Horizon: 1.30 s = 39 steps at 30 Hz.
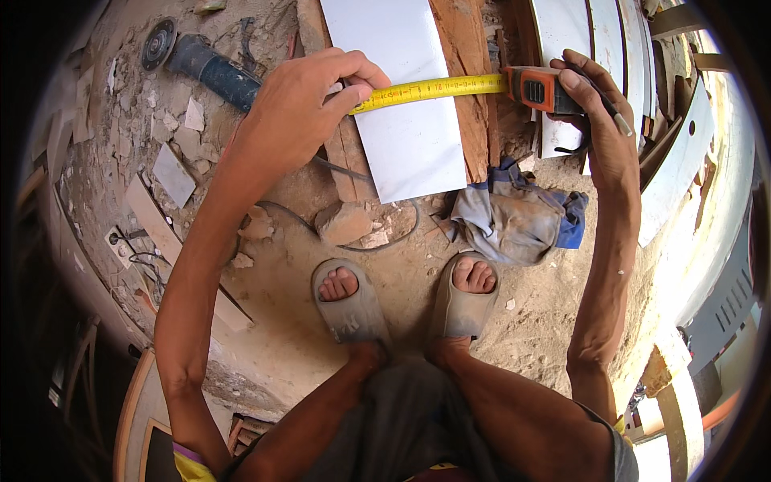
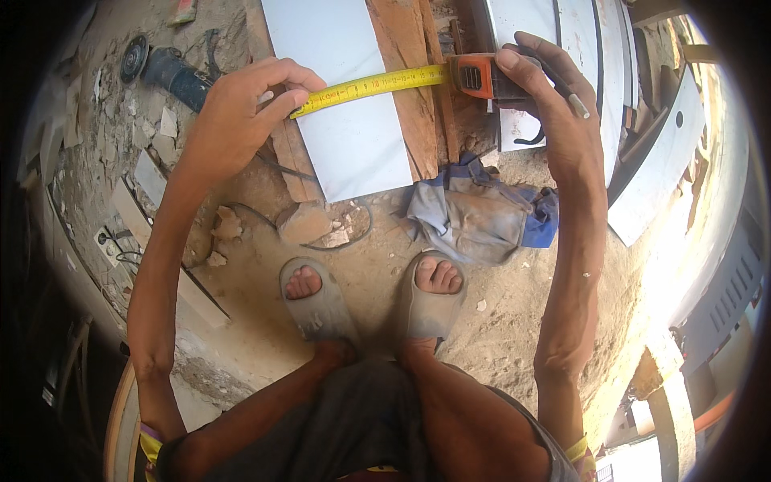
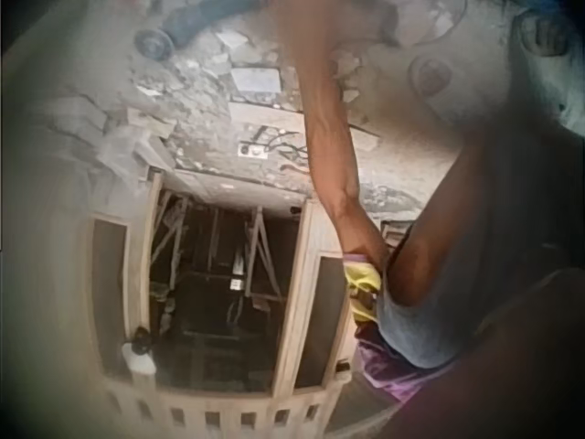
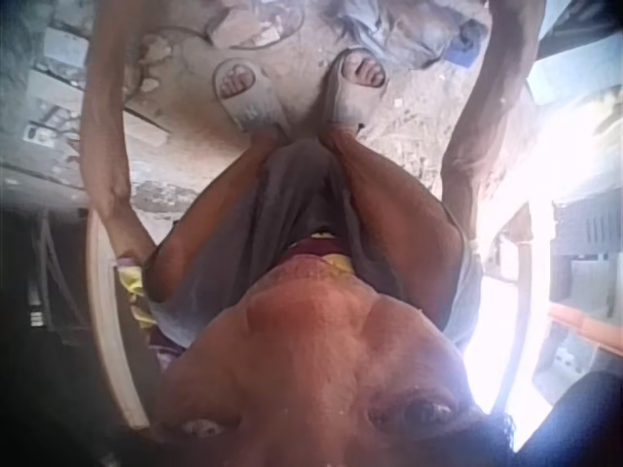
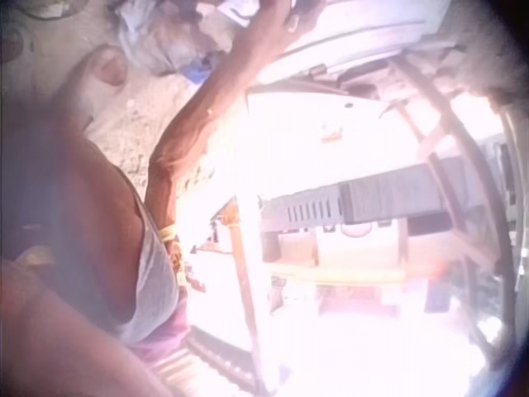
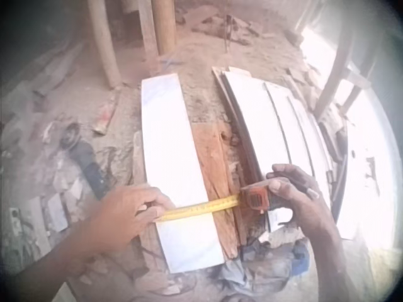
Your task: The person measures a white tile with a tape measure and marks a line with a pencil after wiping the tile with a cloth and moving other tiles aside.
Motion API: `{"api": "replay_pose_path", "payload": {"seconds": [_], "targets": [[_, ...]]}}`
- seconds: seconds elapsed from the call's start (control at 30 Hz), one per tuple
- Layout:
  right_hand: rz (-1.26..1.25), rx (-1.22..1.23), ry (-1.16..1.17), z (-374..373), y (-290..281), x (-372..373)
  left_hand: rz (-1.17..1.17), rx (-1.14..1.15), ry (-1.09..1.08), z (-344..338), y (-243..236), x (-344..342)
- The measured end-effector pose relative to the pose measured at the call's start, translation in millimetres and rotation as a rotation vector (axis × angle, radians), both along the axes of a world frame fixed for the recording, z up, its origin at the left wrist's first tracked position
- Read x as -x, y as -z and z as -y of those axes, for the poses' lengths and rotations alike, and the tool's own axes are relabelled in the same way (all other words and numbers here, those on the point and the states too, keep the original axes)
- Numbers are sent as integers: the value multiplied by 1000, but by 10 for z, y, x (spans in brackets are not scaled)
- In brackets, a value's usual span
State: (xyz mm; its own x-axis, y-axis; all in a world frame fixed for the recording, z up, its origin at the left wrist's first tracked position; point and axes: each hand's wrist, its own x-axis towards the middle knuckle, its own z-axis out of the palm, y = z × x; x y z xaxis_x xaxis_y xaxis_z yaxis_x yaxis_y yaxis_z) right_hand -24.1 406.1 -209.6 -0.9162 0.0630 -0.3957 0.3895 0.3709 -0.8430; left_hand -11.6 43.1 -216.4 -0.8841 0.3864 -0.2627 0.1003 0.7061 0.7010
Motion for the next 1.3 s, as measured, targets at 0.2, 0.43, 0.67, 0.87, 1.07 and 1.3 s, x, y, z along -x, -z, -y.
{"api": "replay_pose_path", "payload": {"seconds": [0.2,0.43,0.67,0.87,1.07,1.3], "targets": [[-5,-86,48,19,-24,-50,-99,-9,-76,35,106,-181],[-164,-76,63,-99,69,127,-107,-119,-74,-6,220,-156],[-200,-197,-39,47,83,-28,-285,-122,-141,-31,381,-410],[-148,-234,-50,30,58,8,-407,-1,203,-126,84,-218],[5,-178,-100,-150,74,69,-697,105,381,-44,467,-206],[-70,-277,-112,-29,-30,66,-851,160,368,-141,559,-259]]}}
